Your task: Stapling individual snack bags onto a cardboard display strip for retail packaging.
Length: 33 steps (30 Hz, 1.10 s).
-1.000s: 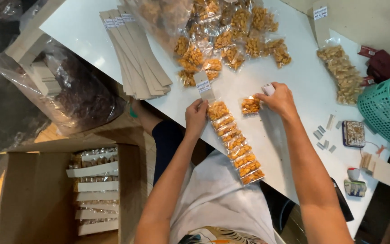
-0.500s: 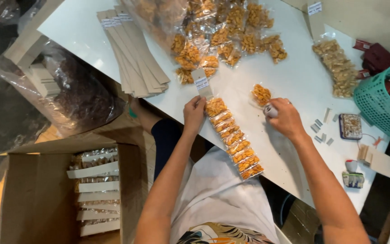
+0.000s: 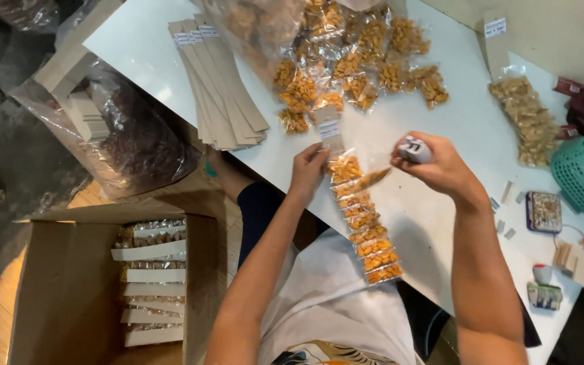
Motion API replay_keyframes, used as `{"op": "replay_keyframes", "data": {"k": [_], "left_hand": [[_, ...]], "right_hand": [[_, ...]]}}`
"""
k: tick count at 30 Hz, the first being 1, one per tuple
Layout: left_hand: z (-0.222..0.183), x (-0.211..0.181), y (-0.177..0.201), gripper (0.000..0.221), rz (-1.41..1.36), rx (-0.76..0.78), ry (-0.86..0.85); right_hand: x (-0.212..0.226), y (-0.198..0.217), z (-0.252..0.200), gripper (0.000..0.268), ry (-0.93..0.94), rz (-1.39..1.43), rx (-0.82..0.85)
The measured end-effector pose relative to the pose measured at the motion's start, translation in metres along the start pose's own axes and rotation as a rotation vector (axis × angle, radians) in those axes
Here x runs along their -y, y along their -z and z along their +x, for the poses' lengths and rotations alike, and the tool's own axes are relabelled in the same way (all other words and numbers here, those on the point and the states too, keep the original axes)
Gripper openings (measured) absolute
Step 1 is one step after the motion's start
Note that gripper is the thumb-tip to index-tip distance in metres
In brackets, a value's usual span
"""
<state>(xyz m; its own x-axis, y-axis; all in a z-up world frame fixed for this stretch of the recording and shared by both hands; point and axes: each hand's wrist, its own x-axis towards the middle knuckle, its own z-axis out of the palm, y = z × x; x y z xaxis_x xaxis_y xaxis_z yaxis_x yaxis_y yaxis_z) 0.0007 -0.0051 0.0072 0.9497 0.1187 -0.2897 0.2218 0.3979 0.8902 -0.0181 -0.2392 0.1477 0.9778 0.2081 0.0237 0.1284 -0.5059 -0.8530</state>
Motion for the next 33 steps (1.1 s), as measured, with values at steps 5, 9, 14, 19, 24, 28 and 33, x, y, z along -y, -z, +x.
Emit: {"op": "replay_keyframes", "data": {"k": [5,9,14,19,24,28,33], "left_hand": [[0.017,0.01,-0.002,0.027,-0.017,0.16,0.079],[0.0,-0.018,-0.014,0.036,-0.049,0.172,0.087],[0.013,0.009,-0.017,0.02,0.261,0.014,-0.056],[-0.003,-0.013,-0.02,0.02,0.31,0.016,-0.122],[-0.026,-0.02,-0.031,0.02,0.365,0.073,-0.294],[-0.02,0.003,-0.034,0.018,0.446,0.081,-0.46],[-0.026,0.002,-0.036,0.019,0.468,0.077,-0.556]], "right_hand": [[-0.047,-0.047,0.073,0.029,-0.008,-0.054,-0.036],[-0.062,-0.054,0.085,0.031,-0.05,0.009,-0.03],[-0.059,-0.055,0.088,0.035,-0.036,0.064,0.04],[-0.036,-0.044,0.084,0.031,-0.116,0.173,0.028],[0.011,-0.058,0.089,0.043,-0.282,0.803,-0.657],[0.018,-0.08,0.09,0.052,-0.237,0.578,-0.694],[-0.01,-0.09,0.097,0.058,-0.14,0.447,-0.656]]}}
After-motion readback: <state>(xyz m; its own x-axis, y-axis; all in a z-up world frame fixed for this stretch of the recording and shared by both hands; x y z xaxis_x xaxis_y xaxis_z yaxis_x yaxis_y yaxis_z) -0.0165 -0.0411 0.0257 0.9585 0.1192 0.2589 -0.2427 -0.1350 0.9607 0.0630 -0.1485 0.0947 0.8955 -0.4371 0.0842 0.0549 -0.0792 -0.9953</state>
